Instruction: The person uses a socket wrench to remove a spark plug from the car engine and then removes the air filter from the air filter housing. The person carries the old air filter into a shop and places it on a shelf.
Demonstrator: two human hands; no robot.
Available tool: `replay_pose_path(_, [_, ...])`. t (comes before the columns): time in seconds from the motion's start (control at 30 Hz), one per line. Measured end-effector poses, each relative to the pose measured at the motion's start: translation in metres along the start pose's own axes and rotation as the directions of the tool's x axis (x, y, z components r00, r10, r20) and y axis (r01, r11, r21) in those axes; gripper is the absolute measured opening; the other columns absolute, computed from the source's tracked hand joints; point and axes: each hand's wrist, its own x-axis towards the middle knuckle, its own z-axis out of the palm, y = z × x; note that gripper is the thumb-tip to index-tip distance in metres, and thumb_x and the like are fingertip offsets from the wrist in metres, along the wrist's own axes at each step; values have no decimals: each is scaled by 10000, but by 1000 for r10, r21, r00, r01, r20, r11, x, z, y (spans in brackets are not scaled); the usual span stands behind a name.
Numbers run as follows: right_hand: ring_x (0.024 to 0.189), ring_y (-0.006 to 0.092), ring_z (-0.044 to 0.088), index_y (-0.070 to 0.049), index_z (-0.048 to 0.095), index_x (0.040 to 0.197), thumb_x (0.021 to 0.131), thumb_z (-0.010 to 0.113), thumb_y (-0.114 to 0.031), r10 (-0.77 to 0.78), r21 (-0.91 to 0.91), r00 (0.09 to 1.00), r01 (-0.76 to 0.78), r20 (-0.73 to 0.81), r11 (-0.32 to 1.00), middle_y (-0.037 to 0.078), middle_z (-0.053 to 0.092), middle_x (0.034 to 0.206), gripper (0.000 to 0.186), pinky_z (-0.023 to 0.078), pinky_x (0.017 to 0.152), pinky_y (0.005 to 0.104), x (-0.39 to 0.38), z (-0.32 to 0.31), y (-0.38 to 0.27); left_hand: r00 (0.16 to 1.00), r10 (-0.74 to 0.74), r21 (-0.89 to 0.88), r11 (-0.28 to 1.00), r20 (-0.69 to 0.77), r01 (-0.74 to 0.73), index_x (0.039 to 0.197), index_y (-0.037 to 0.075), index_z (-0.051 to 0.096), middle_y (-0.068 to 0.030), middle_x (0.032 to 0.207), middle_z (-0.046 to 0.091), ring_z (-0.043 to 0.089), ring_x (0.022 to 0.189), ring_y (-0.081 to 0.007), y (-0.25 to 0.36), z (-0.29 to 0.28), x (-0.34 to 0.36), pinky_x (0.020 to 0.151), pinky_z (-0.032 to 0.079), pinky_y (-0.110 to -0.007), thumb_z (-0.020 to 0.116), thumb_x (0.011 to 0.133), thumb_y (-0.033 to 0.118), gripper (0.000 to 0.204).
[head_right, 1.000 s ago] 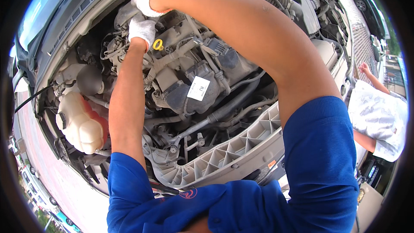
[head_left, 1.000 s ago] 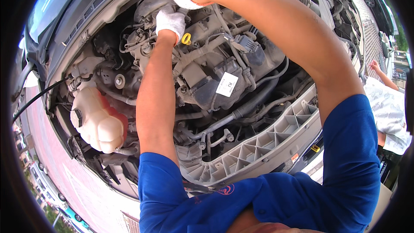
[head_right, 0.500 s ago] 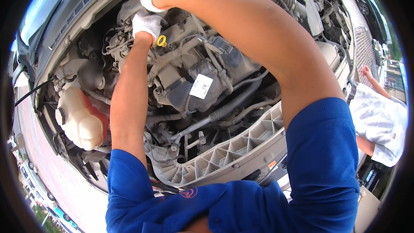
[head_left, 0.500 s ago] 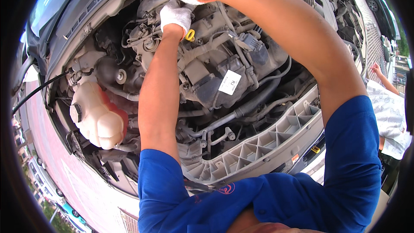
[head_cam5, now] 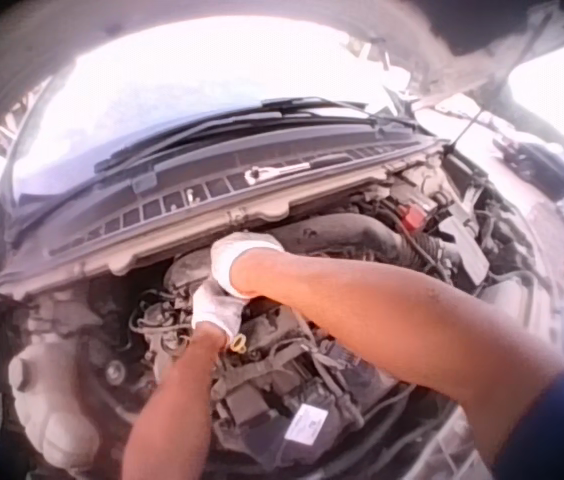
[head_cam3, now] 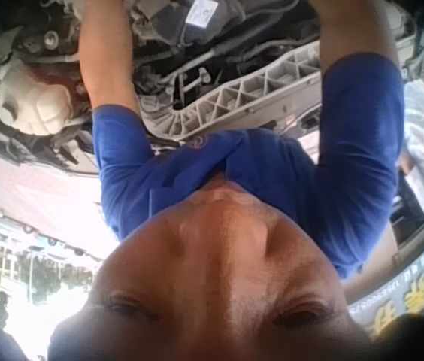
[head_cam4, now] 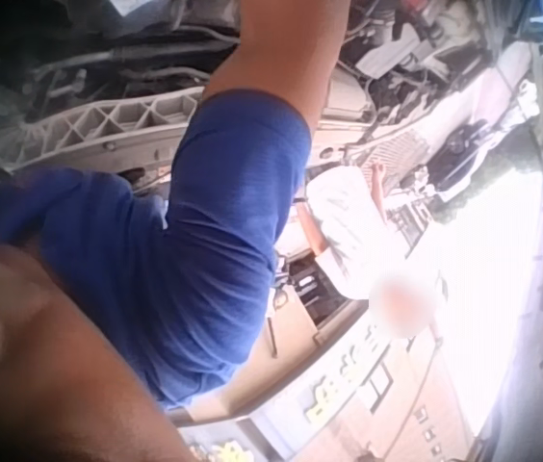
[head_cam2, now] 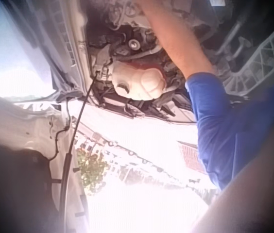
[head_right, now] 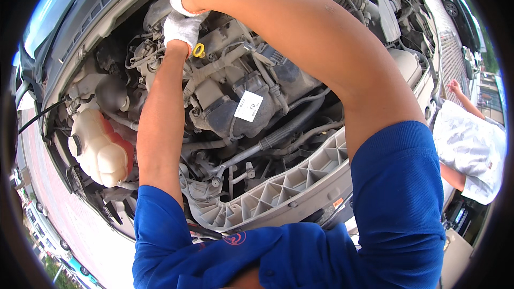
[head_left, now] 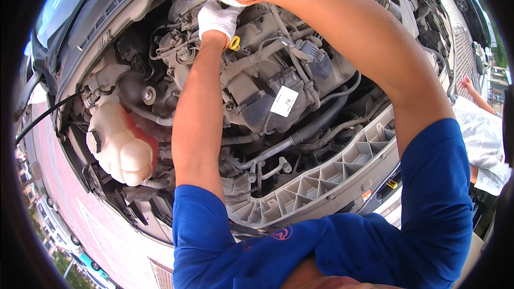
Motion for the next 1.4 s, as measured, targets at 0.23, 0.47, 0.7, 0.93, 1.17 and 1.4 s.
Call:
replay_pose_path(0.23, [1079,370,681,-1,738,1084,818,639,-167,-300,-192,943,324,147,926,227,695,1141,328,549,870,456,17,13,25,968,-139,-15,989,208,145,1210,9,631,-162,1099,720,664,910,-222,10,-8,1,833,501,-330,699,907,358,467])
replay_pose_path(0.47, [1097,346,678,-14,734,1111,830,626,-152,-119,-97,993,118,-1,988,216,687,1177,331,546,904,431,-1,-2,0,987,117,199,970,109,-137,1195,7,646,-138,1056,733,668,891,-234,0,-6,1,827,500,-343,682,911,374,466])
replay_pose_path(0.7, [1037,355,679,-4,730,1060,815,619,-101,-118,-146,991,127,70,981,199,706,1121,285,543,873,440,21,17,17,990,-76,25,997,115,74,1215,8,633,-162,1141,711,661,973,-258,14,-7,-3,867,493,-342,661,941,320,416])
replay_pose_path(0.93, [821,356,686,18,732,979,725,661,3,-238,-62,961,232,-139,971,187,723,987,263,553,722,455,47,52,27,979,-51,-66,996,198,65,1164,-2,635,-133,992,724,667,818,-216,5,-6,5,759,519,-327,673,934,263,353])
replay_pose_path(1.17, [817,363,686,26,731,971,725,657,3,-127,-108,992,125,-5,986,195,722,975,257,554,709,451,23,27,18,997,-71,-12,997,14,71,1161,-26,637,-151,1064,729,670,900,-242,18,-1,-7,848,506,-335,748,854,298,460])
replay_pose_path(1.4, [814,369,686,34,730,963,725,653,3,-254,-140,967,246,-36,959,202,720,964,252,556,696,447,21,29,25,931,-243,58,970,273,237,1243,27,621,-119,937,709,666,735,-180,33,-19,-8,713,506,-341,633,960,271,374])
